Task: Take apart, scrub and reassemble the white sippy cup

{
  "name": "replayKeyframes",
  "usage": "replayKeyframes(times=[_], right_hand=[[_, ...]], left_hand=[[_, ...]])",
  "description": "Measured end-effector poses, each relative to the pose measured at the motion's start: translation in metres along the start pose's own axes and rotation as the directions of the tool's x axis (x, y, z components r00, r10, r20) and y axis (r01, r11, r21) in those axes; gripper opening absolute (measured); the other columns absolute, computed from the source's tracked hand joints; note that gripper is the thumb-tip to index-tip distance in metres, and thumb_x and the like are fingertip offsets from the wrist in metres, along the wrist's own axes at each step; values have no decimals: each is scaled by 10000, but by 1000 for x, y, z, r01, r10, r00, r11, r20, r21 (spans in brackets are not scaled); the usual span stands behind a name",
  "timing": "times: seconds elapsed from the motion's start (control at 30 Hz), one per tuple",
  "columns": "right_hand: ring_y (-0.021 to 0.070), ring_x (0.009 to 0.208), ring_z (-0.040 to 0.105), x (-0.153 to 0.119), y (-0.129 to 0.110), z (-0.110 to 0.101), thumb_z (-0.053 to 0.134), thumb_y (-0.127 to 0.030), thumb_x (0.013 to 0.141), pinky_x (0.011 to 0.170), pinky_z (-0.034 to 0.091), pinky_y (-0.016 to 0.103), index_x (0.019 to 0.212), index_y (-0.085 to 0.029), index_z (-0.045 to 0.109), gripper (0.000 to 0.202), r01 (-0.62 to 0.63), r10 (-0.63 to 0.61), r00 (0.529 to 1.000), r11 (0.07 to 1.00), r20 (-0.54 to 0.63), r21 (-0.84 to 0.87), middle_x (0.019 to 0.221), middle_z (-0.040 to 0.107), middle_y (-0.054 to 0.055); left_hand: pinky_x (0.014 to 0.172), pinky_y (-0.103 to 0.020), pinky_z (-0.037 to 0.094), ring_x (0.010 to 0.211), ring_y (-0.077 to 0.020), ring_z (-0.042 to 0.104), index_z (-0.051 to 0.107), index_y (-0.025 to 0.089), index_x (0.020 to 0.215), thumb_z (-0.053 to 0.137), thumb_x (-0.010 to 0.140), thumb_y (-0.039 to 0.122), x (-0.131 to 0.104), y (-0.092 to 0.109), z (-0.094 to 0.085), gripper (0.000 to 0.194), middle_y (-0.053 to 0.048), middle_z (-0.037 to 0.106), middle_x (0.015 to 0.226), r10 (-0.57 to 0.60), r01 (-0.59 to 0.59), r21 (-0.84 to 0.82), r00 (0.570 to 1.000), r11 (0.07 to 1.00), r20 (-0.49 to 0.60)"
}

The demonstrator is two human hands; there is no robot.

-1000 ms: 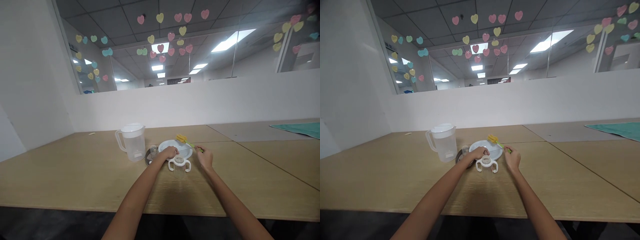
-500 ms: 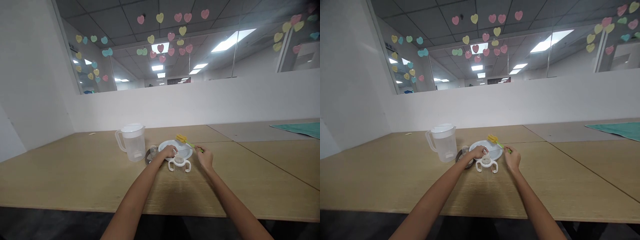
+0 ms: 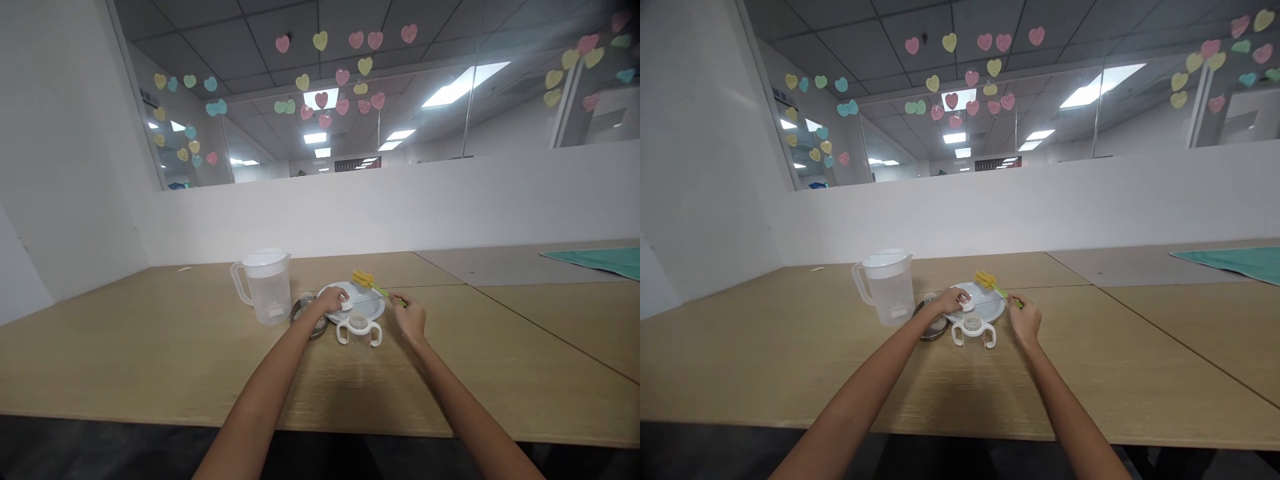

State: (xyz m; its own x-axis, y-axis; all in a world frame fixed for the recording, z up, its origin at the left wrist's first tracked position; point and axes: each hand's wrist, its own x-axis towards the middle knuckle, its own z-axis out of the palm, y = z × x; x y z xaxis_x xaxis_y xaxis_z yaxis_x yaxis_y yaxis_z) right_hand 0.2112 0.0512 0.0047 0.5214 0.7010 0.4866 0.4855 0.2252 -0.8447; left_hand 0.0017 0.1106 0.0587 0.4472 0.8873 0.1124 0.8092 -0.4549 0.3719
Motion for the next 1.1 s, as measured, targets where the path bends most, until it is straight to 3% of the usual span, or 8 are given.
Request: replayKeyframes(times=[0.27, 0.47, 0.6, 0.83, 1.1], right_hand=[[263, 798, 633, 0, 1, 0, 433, -479, 733, 692, 428, 325, 888, -141, 732, 477, 18, -18, 1000, 1000, -3, -14, 885, 714, 139], [253, 744, 628, -1, -1, -2, 444, -482, 719, 679, 424, 323, 889, -140, 731, 478, -3, 3, 1000, 1000, 10, -10, 871, 716, 135], [249, 746, 627, -2, -3, -2, 440, -481, 725, 672, 422, 317, 887, -143, 733, 476, 1, -1, 1000, 1000, 4, -12, 859, 716, 134], [242, 696, 616, -2, -1, -1, 434, -502, 732, 647, 416, 318, 882, -131, 736, 502, 41, -41, 999, 999, -8, 0, 843, 716, 140], [244, 731, 619, -2, 0, -1, 445, -498, 724, 670, 422, 317, 887, -134, 734, 492, 23, -23, 1000, 1000, -1, 13, 869, 715, 138]], left_hand=[[664, -178, 461, 810, -145, 624, 688, 163, 951, 539, 579, -14, -2, 3, -2, 438, -31, 703, 916, 11, -10, -13, 999, 1000, 40], [667, -186, 474, 791, -135, 639, 651, 149, 1051, 437, 603, -39, -7, 3, 1, 531, -29, 724, 869, 72, -62, -97, 992, 993, 101], [675, -199, 484, 774, -140, 644, 675, 128, 991, 438, 633, -18, -8, 0, 4, 453, -40, 726, 824, 113, -96, -145, 987, 985, 117], [770, -218, 482, 892, -138, 629, 663, 135, 1022, 473, 646, -15, -4, -5, 2, 447, -64, 689, 1030, 93, -96, -165, 995, 982, -23], [690, -220, 476, 753, -133, 621, 667, 157, 1002, 655, 691, 204, -8, -5, 1, 315, -29, 692, 863, 4, -22, -144, 993, 989, -122]])
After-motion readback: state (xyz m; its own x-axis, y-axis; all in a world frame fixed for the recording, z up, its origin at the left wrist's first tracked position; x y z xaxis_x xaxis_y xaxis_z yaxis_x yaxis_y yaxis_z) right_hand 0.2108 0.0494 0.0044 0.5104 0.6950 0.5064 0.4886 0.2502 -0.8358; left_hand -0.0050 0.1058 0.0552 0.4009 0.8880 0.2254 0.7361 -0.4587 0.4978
